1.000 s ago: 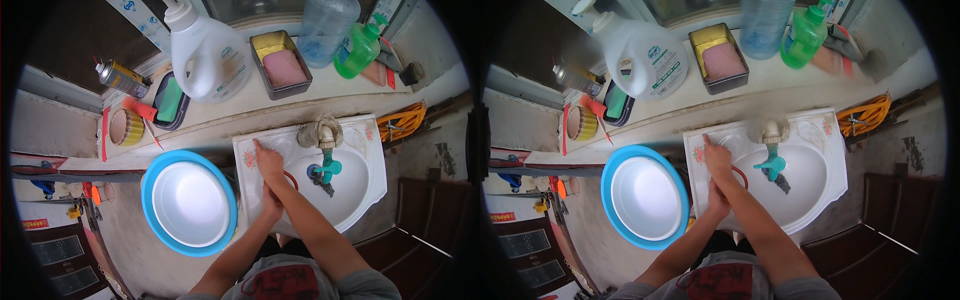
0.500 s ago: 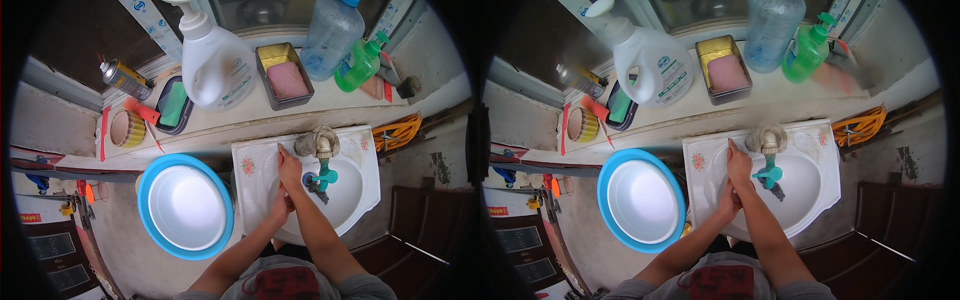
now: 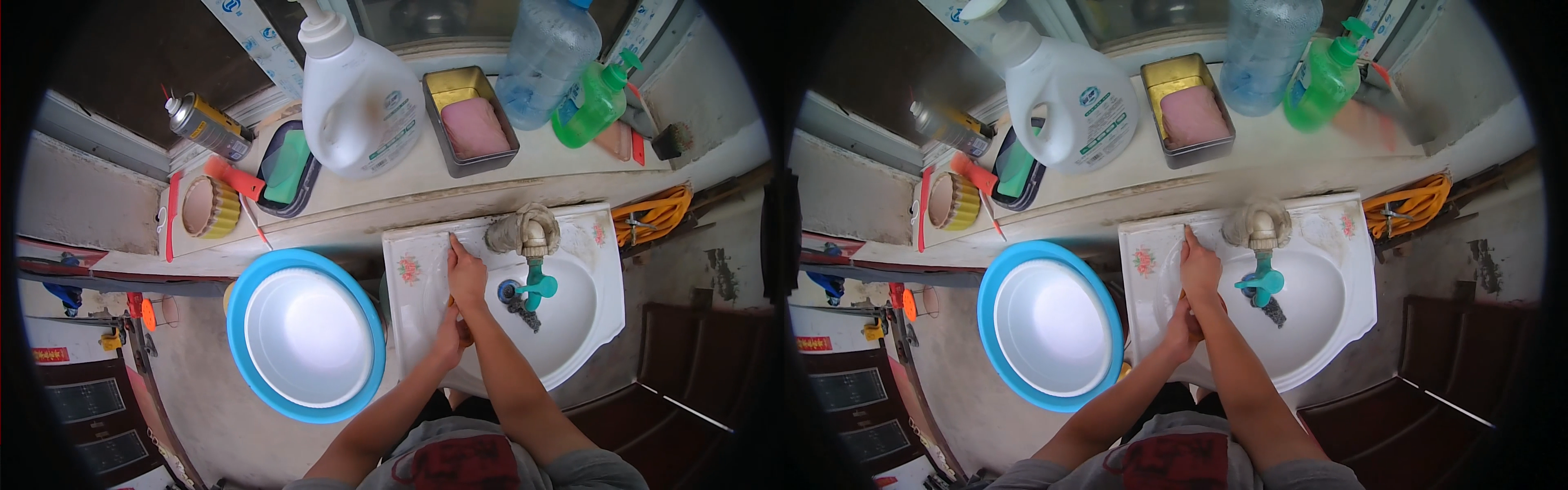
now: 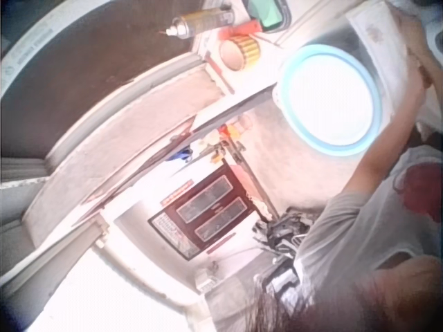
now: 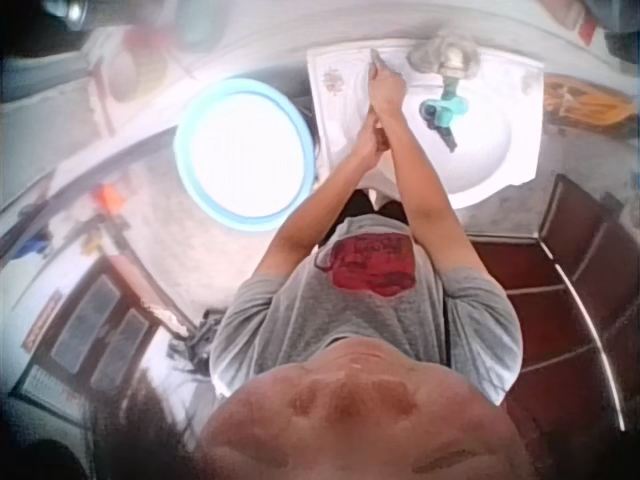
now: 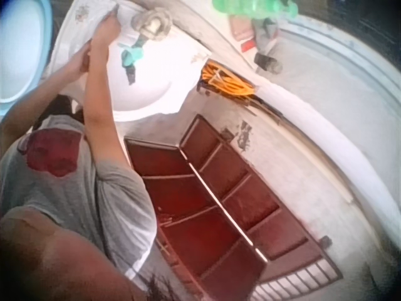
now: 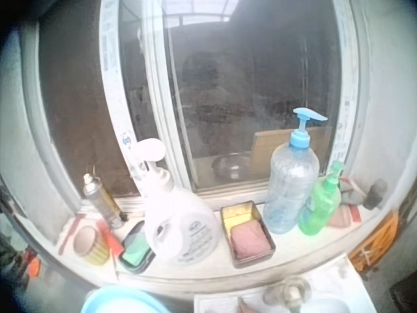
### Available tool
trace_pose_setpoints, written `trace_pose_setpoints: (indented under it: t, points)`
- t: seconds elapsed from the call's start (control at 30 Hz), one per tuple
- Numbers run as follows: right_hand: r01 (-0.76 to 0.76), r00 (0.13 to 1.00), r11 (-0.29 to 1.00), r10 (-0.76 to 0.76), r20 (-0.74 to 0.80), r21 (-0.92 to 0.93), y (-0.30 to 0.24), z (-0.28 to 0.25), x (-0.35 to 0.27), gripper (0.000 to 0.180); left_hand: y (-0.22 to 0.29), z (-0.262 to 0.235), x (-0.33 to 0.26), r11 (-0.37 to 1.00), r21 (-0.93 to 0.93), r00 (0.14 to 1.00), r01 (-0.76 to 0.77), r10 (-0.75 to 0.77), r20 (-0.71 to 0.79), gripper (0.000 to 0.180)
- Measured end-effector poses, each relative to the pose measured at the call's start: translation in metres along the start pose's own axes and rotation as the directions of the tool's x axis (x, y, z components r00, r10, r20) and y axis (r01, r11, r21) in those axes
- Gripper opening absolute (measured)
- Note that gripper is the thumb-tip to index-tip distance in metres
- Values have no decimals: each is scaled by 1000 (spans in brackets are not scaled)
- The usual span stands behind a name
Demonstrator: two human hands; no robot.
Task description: The person uses a pair of scissors to cut and remove a white plastic wrapping from a sink faucet. They then use the scissors to trim the material around the base of the faucet and its connection to the sink.
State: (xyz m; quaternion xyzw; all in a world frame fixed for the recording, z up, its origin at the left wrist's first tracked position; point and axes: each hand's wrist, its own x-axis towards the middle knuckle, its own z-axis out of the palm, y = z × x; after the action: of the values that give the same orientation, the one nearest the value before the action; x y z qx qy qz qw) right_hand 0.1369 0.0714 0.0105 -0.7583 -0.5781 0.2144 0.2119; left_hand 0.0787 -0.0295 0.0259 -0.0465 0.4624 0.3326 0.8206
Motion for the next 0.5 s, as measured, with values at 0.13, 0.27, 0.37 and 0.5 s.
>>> trace_pose_setpoints:
  t: [0.13, 0.27, 0.37, 0.5]
  points:
    - [40, 999, 997, -37, 39, -60, 2, 1, 1, 35, 4, 11, -8, 999, -25, 999, -26, 25, -26, 34]
    - [96, 991, 994, -90, 96, -55, -10, -1, 2, 34, -4, -14, 6, 998, 62, 999, -25, 22, 45, 40]
    - [244, 950, 968, -226, 214, -62, -22, 21, 0, 36, -2, 9, -6, 933, -262, 965, -248, 215, -149, 37]
    - [156, 957, 987, -157, 245, 25, -56, 29, 7, 40, 40, -8, -25, 968, -119, 970, -222, 231, 71, 39]
